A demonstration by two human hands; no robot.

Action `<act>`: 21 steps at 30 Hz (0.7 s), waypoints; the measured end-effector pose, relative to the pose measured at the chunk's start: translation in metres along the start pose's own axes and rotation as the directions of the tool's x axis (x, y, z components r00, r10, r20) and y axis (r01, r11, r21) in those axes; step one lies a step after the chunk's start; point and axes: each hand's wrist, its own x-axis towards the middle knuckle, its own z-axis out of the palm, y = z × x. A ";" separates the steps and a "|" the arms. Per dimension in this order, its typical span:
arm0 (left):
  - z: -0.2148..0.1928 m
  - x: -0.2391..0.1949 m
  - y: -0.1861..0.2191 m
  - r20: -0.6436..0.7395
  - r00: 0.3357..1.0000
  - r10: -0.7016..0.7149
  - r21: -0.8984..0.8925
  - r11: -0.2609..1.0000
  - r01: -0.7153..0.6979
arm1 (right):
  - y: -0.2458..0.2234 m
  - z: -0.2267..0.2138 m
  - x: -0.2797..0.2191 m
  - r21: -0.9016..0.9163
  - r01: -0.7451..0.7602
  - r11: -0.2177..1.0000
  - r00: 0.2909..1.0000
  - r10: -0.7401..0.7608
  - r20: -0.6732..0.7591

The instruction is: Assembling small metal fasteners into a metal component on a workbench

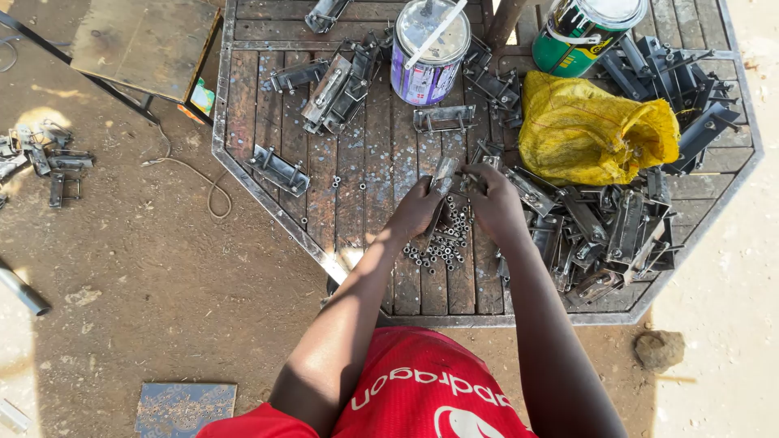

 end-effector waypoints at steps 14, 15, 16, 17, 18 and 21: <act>-0.017 0.033 -0.043 0.016 1.000 0.013 0.243 0.970 -0.016 | 0.059 0.025 0.029 0.458 -0.121 0.881 0.990 0.142 -0.012; -0.020 0.041 -0.056 0.011 1.000 0.007 0.232 0.973 -0.009 | 0.068 0.028 0.029 0.515 -0.083 0.853 0.995 0.098 -0.002; -0.026 0.044 -0.063 0.010 1.000 0.005 0.232 0.973 -0.007 | 0.061 0.029 0.027 0.516 -0.085 0.853 0.995 0.099 0.000; -0.028 0.050 -0.070 0.020 1.000 0.010 0.201 0.980 -0.014 | 0.055 0.026 0.025 0.557 -0.139 0.819 0.986 0.165 0.004; -0.031 0.056 -0.077 0.031 0.999 0.016 0.169 0.985 -0.021 | 0.049 0.024 0.024 0.597 -0.190 0.779 0.973 0.229 0.011; -0.029 0.052 -0.068 0.039 0.999 0.022 0.179 0.983 -0.029 | 0.084 0.031 0.042 0.435 -0.197 0.879 0.977 0.215 0.007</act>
